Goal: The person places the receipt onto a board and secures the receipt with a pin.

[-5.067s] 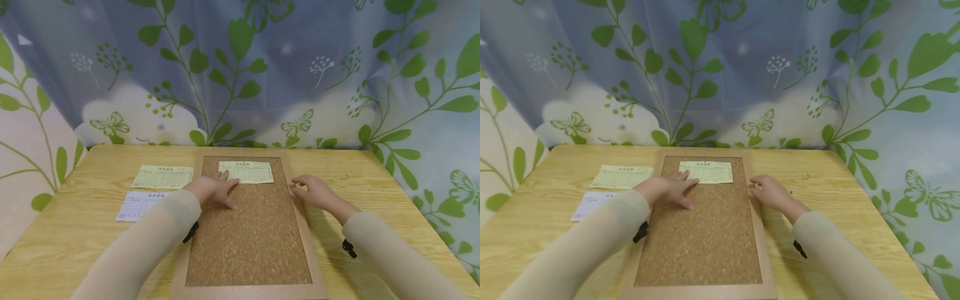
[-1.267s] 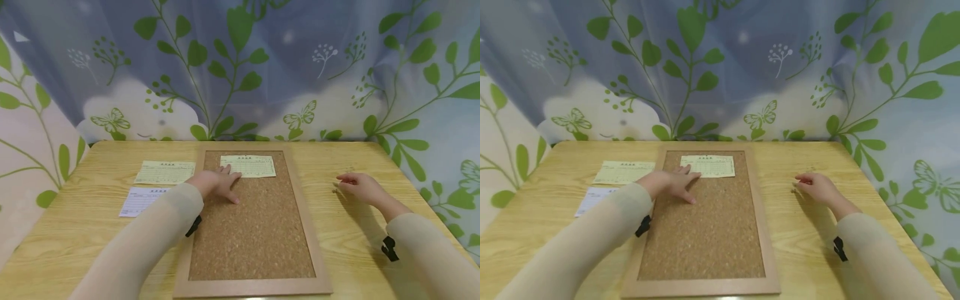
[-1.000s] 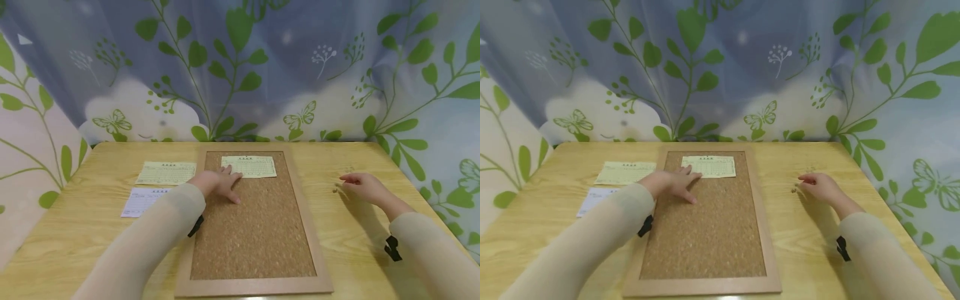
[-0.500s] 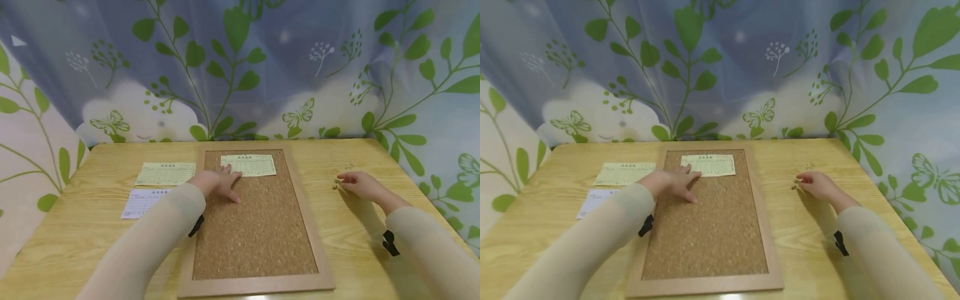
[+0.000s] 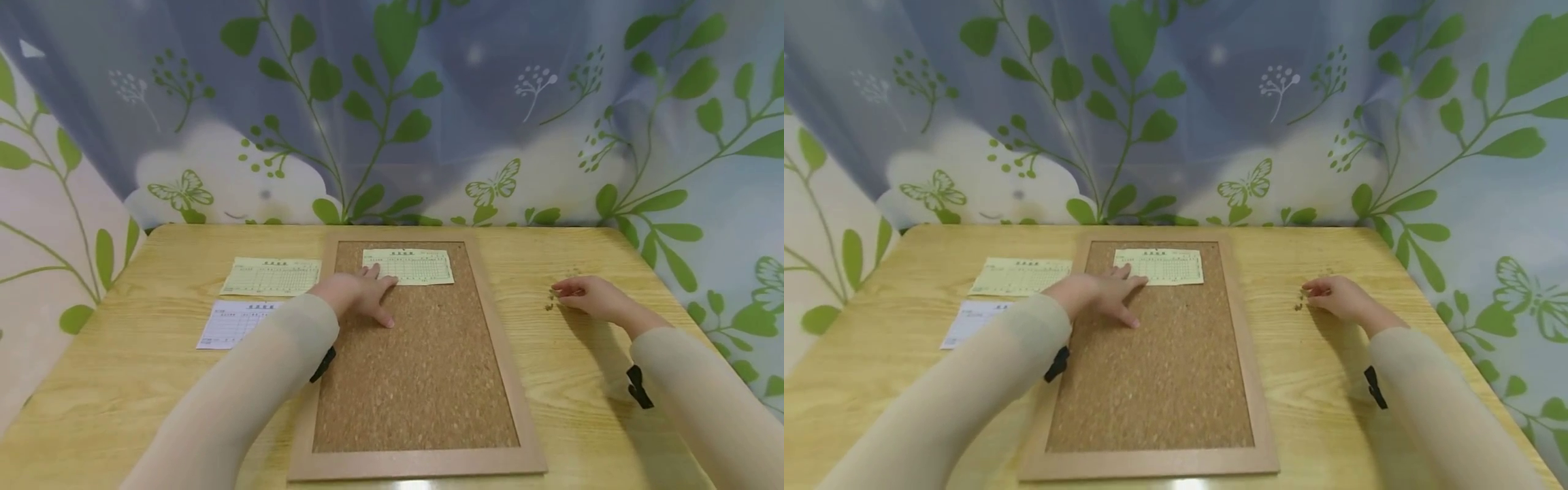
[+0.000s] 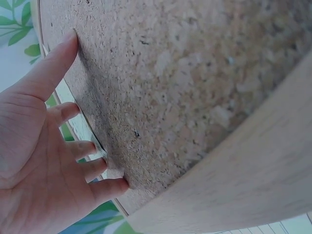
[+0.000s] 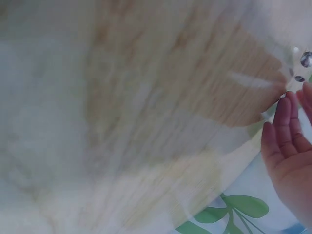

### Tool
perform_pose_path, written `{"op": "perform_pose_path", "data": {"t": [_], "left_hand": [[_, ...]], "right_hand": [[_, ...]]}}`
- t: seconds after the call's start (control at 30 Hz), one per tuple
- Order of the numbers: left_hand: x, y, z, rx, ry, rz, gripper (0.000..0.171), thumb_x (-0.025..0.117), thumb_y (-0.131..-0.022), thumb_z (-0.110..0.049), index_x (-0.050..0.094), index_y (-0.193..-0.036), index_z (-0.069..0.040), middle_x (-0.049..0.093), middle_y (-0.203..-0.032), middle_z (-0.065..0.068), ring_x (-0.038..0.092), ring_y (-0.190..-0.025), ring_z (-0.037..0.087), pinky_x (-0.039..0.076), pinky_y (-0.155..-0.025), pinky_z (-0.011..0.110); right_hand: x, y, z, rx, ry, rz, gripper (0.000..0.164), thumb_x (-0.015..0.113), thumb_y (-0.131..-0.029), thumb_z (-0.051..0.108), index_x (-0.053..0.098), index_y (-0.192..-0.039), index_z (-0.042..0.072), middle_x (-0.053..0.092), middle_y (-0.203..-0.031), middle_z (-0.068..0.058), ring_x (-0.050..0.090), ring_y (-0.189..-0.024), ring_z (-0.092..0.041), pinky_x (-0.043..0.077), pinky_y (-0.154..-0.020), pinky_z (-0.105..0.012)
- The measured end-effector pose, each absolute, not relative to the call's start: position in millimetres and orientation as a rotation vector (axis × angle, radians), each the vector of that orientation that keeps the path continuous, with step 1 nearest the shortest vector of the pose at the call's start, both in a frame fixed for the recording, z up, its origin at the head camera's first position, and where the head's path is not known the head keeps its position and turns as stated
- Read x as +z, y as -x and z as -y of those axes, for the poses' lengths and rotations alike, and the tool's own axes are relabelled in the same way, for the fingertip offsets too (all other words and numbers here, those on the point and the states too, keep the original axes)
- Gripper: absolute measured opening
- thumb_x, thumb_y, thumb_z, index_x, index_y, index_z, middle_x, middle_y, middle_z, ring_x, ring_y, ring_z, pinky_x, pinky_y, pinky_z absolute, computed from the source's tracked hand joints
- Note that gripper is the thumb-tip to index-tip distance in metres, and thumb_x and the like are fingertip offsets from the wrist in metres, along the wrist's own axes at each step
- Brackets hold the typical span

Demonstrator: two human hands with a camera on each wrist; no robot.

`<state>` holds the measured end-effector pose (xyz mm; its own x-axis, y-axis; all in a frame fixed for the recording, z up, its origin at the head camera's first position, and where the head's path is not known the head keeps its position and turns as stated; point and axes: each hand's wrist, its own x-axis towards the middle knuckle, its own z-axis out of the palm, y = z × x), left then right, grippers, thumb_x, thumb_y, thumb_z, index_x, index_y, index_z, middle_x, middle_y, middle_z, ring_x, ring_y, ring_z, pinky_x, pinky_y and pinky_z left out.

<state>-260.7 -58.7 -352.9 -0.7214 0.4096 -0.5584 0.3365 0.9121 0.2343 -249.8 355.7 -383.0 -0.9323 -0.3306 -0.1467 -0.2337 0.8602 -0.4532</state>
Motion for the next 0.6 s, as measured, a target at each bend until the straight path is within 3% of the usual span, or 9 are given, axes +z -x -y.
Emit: {"op": "perform_pose_path", "data": {"t": [0.37, 0.6], "left_hand": [[-351, 263, 58, 0.151, -0.523, -2.426, 0.088, 0.061, -0.084, -0.051, 0.012, -0.151, -0.024, -0.008, -0.155, 0.012, -0.005, -0.141, 0.030, 0.008, -0.109, 0.055], [-353, 263, 59, 0.157, -0.511, -2.425, 0.087, 0.061, -0.084, -0.052, 0.012, -0.151, -0.025, -0.008, -0.155, 0.011, -0.005, -0.141, 0.029, 0.009, -0.109, 0.055]], "right_hand": [[-385, 261, -353, -0.743, 0.442, -2.713, 0.029, 0.059, -0.092, 0.011, 0.060, -0.116, -0.006, 0.061, -0.112, -0.023, 0.055, -0.104, -0.040, 0.047, -0.083, -0.046], [-387, 265, -350, -0.718, 0.451, -2.726, 0.020, 0.060, -0.091, 0.010, 0.065, -0.105, -0.004, 0.064, -0.104, -0.019, 0.057, -0.100, -0.036, 0.044, -0.085, -0.049]]}}
